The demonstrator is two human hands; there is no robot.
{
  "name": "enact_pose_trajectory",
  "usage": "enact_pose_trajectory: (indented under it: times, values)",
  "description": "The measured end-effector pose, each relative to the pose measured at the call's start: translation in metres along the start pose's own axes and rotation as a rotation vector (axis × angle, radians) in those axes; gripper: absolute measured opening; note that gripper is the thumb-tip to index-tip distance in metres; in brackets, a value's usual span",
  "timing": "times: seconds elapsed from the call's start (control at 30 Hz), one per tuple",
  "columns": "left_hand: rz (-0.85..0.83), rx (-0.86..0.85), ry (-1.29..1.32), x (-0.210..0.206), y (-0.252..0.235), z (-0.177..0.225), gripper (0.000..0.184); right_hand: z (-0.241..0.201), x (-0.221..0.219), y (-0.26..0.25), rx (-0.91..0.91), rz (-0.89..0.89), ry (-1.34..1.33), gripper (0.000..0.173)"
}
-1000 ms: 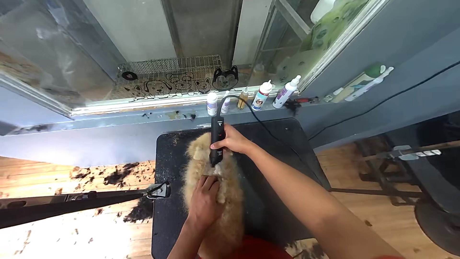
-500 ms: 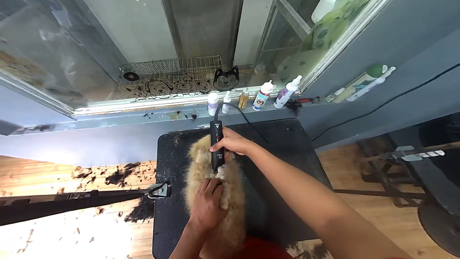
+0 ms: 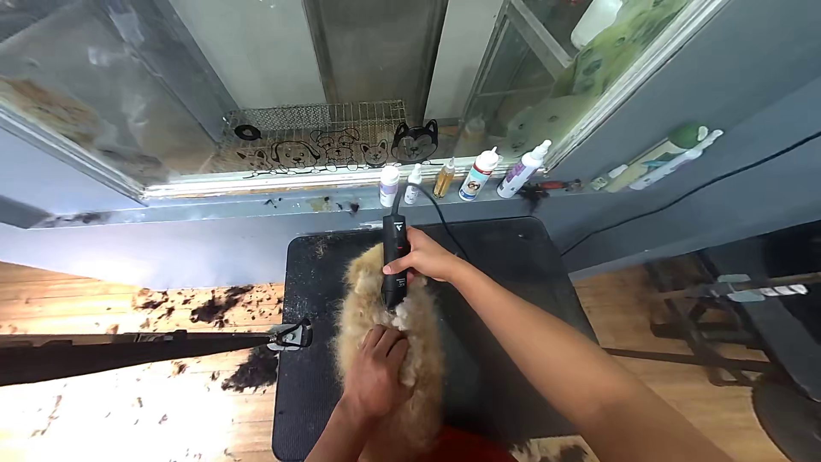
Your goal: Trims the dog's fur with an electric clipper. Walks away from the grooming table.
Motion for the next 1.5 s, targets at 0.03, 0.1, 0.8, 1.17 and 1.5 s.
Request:
enact_pose_trajectory:
  times: [0.03,0.1,0.8,1.17,1.5]
  values:
    - [-0.004,-0.004,-0.007,0.000,0.000,0.000,0.039,-0.002,0.003,0.001,0.097,0.028,-0.032,0.066]
    - [-0.014,-0.008,-0.008,0.001,0.001,0.001,0.037,0.000,0.008,0.001,0.294,0.068,-0.077,0.064]
    - [0.030,0.211,0.217,0.010,-0.002,-0.009,0.058,0.031,0.018,-0.010,0.171,-0.318,-0.139,0.059]
    - [-0.261,0.402,-0.262,0.004,-0.033,0.007,0.045,0.048,0.045,-0.012,0.364,-0.280,-0.487,0.049]
    - [-0.303,0.294,-0.273,-0.004,-0.036,0.004,0.052,-0.005,0.027,-0.005,0.535,0.062,-0.234,0.062]
Point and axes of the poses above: each hand's wrist, its own y-axis away from the middle knuckle, its own x-axis out of the back of the hand, z = x × y, the point moved 3 cm from there along -y, towards the middle knuckle, and after that the axes turned 1 degree about -y, right-handed, at the moved point
